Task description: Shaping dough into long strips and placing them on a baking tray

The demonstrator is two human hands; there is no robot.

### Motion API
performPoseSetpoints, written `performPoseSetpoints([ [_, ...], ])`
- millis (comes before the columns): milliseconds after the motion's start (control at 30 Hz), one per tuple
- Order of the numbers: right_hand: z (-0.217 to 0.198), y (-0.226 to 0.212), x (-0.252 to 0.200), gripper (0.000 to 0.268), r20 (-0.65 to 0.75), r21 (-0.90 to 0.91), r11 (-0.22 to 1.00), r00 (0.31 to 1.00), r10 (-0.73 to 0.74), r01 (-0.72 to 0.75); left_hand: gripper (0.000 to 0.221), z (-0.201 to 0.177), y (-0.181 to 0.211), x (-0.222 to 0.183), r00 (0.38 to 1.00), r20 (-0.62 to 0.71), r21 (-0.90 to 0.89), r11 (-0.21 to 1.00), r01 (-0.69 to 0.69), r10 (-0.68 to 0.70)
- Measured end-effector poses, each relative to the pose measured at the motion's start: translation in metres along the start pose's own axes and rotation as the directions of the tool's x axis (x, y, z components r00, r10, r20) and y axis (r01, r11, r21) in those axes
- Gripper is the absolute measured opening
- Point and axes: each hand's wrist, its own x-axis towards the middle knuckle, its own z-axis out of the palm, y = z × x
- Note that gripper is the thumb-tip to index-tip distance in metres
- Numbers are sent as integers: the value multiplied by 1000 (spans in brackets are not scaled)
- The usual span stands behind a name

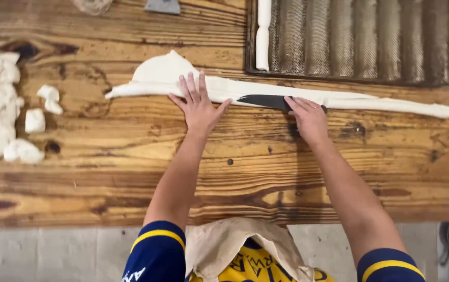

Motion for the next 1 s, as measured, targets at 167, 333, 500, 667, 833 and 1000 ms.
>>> performPoseSetpoints([
  [167, 0, -24, -11, 39, -100, -194, 978, 994, 52, -71, 114, 7, -22, -3, 988, 139, -139, 989, -41, 61],
  [333, -1, -167, 19, 46, 159, 65, 804, 802, 576, -590, 85, 16, -113, -17, 982, -122, -192, 967, -165, 143],
  [500, -50, -353, 130, 70, 491, 275, 626, 667, 561, -730, 93, -32, -196, 5, 995, 98, -109, 994, 8, 2],
  [667, -15, -386, 165, 86, 775, 127, 670, 495, 394, -732, 74, -23, -250, 19, 964, 262, -41, 998, -45, 54],
  [833, -2, -388, 189, 96, 806, 64, 743, 474, 356, -666, 55, 4, -275, 35, 938, 207, -13, 960, -281, 277],
  [1000, -22, -384, 195, 84, 799, 99, 751, 502, 331, -652, 56, -107, -246, 52, 719, 636, -268, 954, -136, 282],
])
